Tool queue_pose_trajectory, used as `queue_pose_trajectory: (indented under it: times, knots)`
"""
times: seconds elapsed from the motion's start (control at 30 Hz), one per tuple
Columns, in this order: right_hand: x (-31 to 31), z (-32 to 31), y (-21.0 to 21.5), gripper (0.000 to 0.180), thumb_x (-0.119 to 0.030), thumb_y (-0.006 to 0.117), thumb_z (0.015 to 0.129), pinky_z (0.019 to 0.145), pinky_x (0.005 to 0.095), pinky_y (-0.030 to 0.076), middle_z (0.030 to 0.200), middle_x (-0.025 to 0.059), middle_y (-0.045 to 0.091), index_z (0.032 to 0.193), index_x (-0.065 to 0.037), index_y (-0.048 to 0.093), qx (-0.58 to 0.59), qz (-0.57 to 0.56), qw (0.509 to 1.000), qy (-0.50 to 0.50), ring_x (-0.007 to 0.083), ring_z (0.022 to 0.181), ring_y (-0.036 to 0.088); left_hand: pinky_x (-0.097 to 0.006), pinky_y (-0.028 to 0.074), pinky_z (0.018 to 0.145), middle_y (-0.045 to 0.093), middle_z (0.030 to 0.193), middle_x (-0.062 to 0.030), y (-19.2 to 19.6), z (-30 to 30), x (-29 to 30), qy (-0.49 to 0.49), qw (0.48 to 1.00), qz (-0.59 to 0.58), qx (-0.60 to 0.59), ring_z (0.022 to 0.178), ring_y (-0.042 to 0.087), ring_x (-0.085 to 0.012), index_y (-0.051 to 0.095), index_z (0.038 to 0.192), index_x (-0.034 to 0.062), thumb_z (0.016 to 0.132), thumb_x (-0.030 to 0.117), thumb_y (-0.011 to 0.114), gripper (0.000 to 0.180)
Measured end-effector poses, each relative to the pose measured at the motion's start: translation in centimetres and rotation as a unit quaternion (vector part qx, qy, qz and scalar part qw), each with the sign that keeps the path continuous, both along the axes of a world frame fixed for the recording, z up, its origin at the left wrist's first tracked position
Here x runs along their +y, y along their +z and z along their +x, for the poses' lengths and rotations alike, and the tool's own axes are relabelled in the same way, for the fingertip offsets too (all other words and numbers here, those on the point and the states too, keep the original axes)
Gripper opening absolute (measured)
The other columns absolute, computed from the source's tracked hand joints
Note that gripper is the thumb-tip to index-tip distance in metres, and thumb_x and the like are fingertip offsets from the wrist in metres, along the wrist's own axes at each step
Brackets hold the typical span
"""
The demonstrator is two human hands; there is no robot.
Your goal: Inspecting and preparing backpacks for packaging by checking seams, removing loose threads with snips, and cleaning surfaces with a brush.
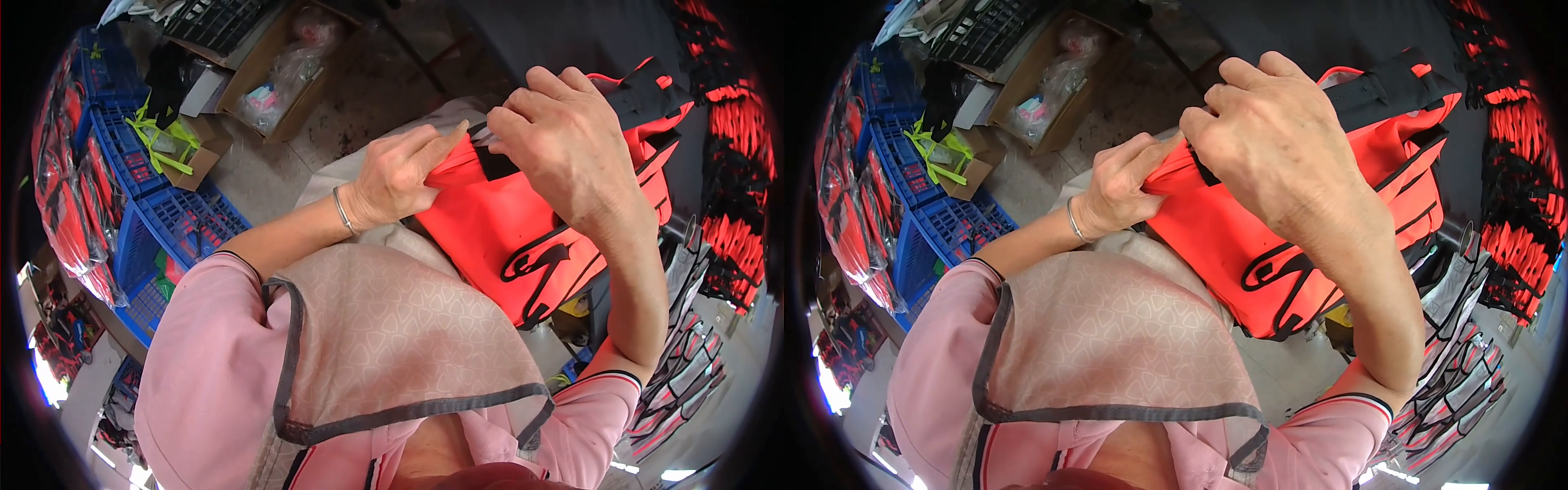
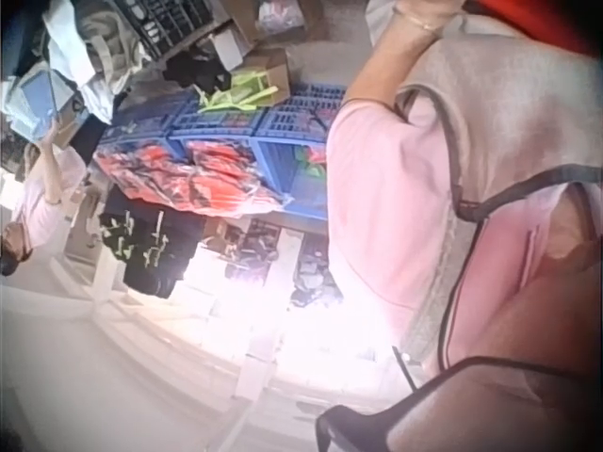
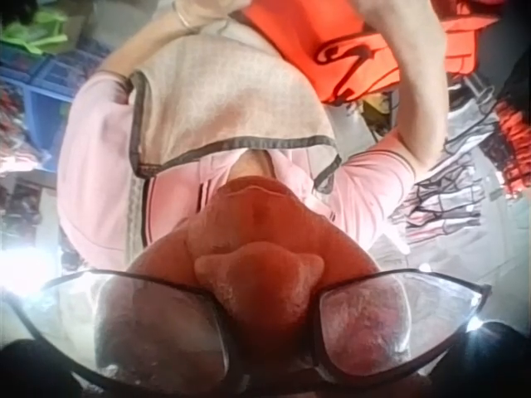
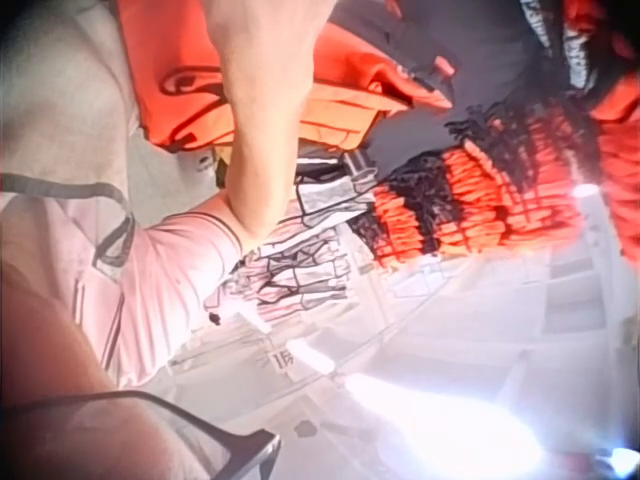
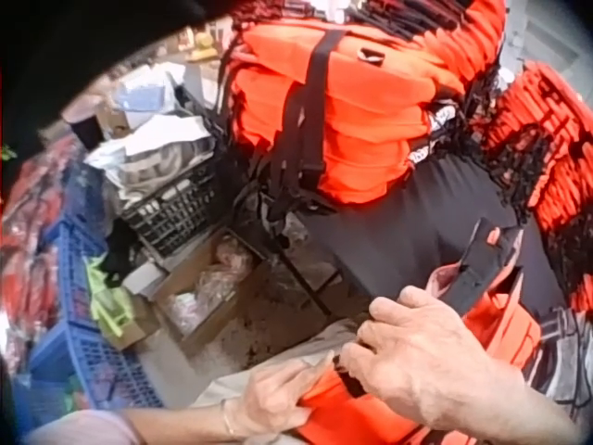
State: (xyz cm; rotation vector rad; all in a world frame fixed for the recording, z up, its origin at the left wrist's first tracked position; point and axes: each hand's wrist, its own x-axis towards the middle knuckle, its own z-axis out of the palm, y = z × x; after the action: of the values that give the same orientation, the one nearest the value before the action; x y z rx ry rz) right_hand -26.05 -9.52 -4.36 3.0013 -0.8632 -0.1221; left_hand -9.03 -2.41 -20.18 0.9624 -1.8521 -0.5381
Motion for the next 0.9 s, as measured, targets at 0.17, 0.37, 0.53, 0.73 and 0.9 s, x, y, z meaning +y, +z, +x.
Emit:
queue_pose_trajectory:
  times: [0.17,0.37,0.53,0.73,0.9]
  knots:
    - [-0.1,0.0,-0.2,0.019,-0.019,0.073,0.074,0.068,0.0333,0.04,0.069,0.0013,0.056,0.075,-0.007,0.059,-0.011,0.001,1.0,0.011,0.0197,0.076,0.051,-0.034,0.047,0.053,0.046,0.073,-0.008,0.0,0.0,0.0,0.002,1.0,0.004,0.002,0.06,0.053,-0.0236,0.061,0.125,-0.0001,0.049,-0.004,0.063,0.077]
    - [-0.6,0.1,-0.3,0.018,-0.019,0.072,0.074,0.069,0.0331,0.041,0.069,0.0015,0.056,0.074,-0.007,0.059,-0.014,0.013,1.0,0.024,0.0196,0.076,0.052,-0.034,0.048,0.053,0.045,0.073,-0.0077,-0.3,0.0,0.1,0.002,1.0,-0.004,-0.003,0.059,0.052,-0.0232,0.06,0.126,0.0005,0.048,-0.004,0.064,0.078]
    - [0.2,0.4,-0.4,0.017,-0.016,0.073,0.072,0.069,0.0334,0.041,0.069,0.0016,0.056,0.073,-0.007,0.058,-0.003,-0.007,1.0,0.023,0.0201,0.076,0.052,-0.034,0.048,0.053,0.046,0.073,-0.0082,0.0,0.1,-0.1,-0.005,1.0,0.004,0.002,0.06,0.054,-0.0236,0.06,0.125,0.0005,0.049,-0.004,0.064,0.076]
    - [-0.5,-1.2,0.4,0.019,-0.015,0.075,0.068,0.069,0.0353,0.044,0.069,0.0037,0.058,0.072,-0.006,0.059,-0.031,0.102,0.994,-0.022,0.0219,0.076,0.055,-0.035,0.049,0.055,0.049,0.075,-0.0089,-0.1,-0.1,-0.4,-0.002,0.999,0.034,0.014,0.062,0.056,-0.0251,0.061,0.124,-0.0005,0.05,-0.003,0.064,0.074]
    - [1.4,-1.2,-0.3,0.042,-0.016,0.076,0.068,0.068,0.0355,0.048,0.079,0.0054,0.063,0.107,-0.005,0.066,-0.068,0.125,0.988,-0.065,0.0217,0.079,0.061,-0.036,0.051,0.059,0.052,0.078,-0.0101,-0.4,-0.1,-0.3,-0.001,0.999,0.032,0.014,0.067,0.059,-0.0274,0.061,0.123,0.0003,0.053,-0.003,0.064,0.07]
